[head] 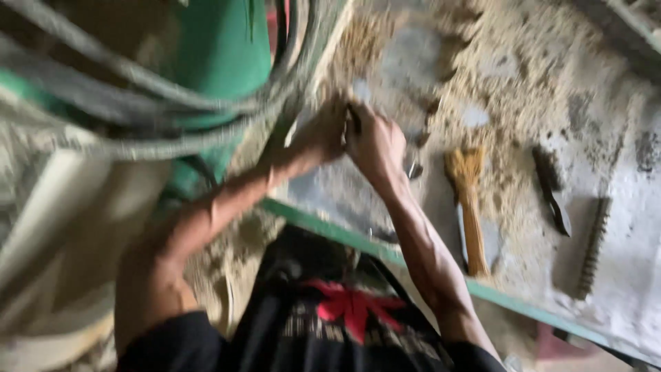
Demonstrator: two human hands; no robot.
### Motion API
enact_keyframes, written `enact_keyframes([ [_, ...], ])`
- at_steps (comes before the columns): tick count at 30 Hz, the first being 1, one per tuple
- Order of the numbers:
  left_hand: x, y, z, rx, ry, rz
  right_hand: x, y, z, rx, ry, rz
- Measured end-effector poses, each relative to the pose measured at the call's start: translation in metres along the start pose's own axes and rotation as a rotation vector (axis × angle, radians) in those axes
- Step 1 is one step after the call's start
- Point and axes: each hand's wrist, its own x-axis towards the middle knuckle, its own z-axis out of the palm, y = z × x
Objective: Cleaning a metal machinery part by scraping off rice bran residue with a screwdriver and sweeping it with a brush.
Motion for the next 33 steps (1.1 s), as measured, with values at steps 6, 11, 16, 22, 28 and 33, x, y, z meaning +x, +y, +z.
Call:
enact_keyframes([
  [6, 0.014, 0.035, -0.008, -1.285, 0.576, -0.264, -0.038, 0.016, -0.035, 0.062, -0.162, 0.089],
  [11, 0.011, 0.048, -0.016, -0.998, 0.471, -0.117, -0.052, 0.01, -0.052, 0.051, -0.241, 0.177],
  [16, 0.006, 0.045, -0.022, -0.864, 0.469, -0.1, -0.055, 0.01, -0.053, 0.036, -0.164, 0.036],
  [22, 0.035, 0.007, 0.034, -0.612, 0.487, -0.198, -0.017, 0.025, 0.016, 0.006, -0.334, 0.124],
  [28, 0.018, 0.002, -0.007, -0.356, 0.127, -0.056, -0.006, 0.019, -0.006, -0.082, -0.148, -0.01],
  [33, 0.022, 0.034, 0.015, -0.887, 0.465, -0.228, -0.026, 0.015, -0.024, -0.016, -0.266, 0.052],
])
